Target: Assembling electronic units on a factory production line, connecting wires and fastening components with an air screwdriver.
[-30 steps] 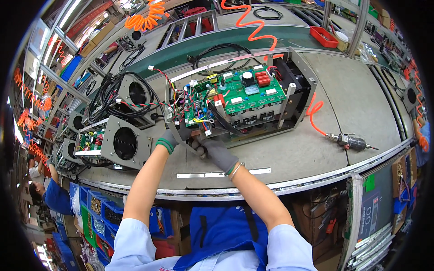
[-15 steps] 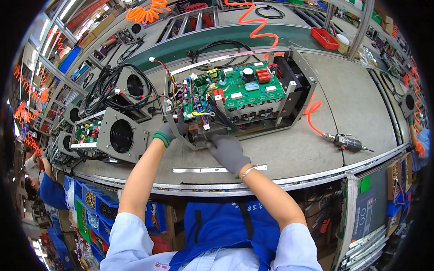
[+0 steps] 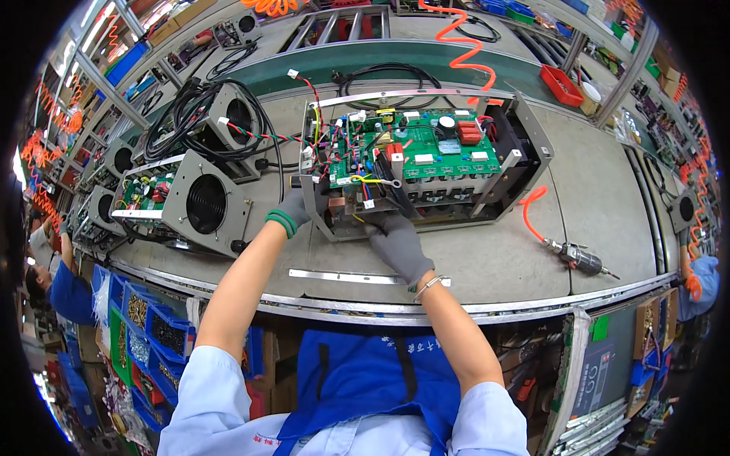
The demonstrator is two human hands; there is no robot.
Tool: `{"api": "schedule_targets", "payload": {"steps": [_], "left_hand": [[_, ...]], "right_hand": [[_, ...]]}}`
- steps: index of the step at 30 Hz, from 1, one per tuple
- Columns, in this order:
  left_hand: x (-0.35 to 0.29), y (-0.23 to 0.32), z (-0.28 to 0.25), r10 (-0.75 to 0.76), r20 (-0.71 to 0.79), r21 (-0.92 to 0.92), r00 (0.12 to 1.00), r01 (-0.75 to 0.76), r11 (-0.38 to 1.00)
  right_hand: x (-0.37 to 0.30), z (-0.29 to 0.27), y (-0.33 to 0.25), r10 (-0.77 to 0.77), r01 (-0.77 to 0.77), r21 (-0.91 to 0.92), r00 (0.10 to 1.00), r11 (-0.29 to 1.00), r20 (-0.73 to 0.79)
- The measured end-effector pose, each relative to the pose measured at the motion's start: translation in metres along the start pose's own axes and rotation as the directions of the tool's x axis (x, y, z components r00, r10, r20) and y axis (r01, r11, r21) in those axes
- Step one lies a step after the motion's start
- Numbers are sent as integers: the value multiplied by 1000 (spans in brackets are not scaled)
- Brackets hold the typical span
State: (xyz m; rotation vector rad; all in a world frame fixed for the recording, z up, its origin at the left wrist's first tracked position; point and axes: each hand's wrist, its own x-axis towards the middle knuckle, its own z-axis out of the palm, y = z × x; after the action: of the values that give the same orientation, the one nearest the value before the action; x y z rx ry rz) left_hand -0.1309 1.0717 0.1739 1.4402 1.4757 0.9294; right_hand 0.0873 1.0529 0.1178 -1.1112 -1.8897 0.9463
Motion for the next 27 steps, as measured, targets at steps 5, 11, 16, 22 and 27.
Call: {"api": "schedule_targets", "payload": {"steps": [5, 11, 16, 22, 27], "left_hand": [[17, -36, 2, -68, -75, -133, 995, 57, 989], [25, -74, -24, -79, 52, 835, 995, 0, 549], [32, -75, -5, 204, -50, 701, 978, -111, 704], [14, -42, -19, -4, 43, 688, 999, -26, 725], [-9, -19, -36, 462, 18, 526, 887, -401, 750]], "right_hand": [[0, 7, -10, 118, -114, -47, 989, 992, 90], [1, 13, -16, 99, -76, -120, 975, 990, 197], [-63, -69, -31, 225, -214, -178, 973, 961, 49], [-152, -193, 8, 450, -621, -126, 678, 774, -581], [-180, -273, 52, 475, -774, -62, 448, 631, -757]]}}
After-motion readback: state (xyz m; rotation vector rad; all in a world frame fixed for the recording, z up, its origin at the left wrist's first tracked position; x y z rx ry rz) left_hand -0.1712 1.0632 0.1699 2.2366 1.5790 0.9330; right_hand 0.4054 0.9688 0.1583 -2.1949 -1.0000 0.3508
